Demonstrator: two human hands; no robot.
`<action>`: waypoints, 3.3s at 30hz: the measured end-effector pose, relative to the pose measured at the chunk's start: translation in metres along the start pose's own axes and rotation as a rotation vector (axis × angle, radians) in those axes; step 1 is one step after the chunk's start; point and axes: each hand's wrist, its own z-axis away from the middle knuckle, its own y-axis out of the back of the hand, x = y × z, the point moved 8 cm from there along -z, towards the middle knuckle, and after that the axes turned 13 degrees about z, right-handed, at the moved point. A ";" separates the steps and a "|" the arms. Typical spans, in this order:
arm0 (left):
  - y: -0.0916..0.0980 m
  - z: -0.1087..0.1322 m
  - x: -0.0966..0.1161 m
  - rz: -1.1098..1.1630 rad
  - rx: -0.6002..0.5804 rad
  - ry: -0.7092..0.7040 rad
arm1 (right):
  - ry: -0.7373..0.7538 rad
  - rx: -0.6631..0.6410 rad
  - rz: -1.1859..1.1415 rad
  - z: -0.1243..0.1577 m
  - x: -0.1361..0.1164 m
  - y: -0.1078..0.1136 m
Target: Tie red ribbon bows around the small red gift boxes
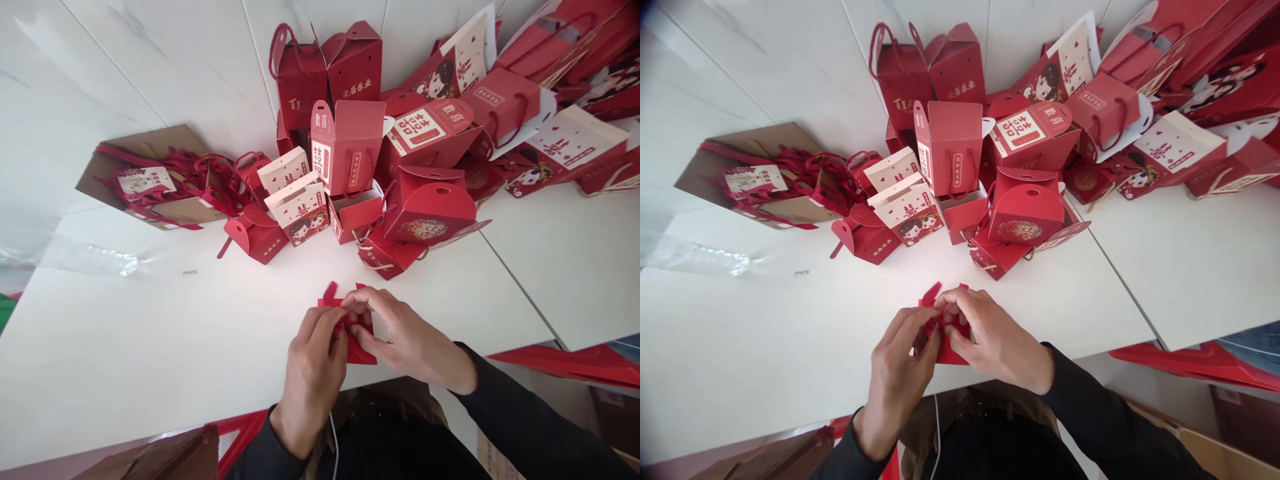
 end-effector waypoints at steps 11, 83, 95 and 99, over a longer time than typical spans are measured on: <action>0.006 0.021 0.015 -0.174 0.186 -0.281 | -0.012 -0.082 -0.067 -0.005 0.002 0.004; 0.043 0.039 -0.038 0.187 -0.020 0.346 | -0.355 0.084 -0.070 0.009 0.042 0.014; 0.050 0.059 -0.056 -0.076 0.014 0.107 | -0.578 -0.134 -0.227 0.037 0.081 -0.027; 0.158 0.089 -0.090 -0.234 0.534 0.248 | -0.606 -0.178 -0.184 0.042 0.093 -0.039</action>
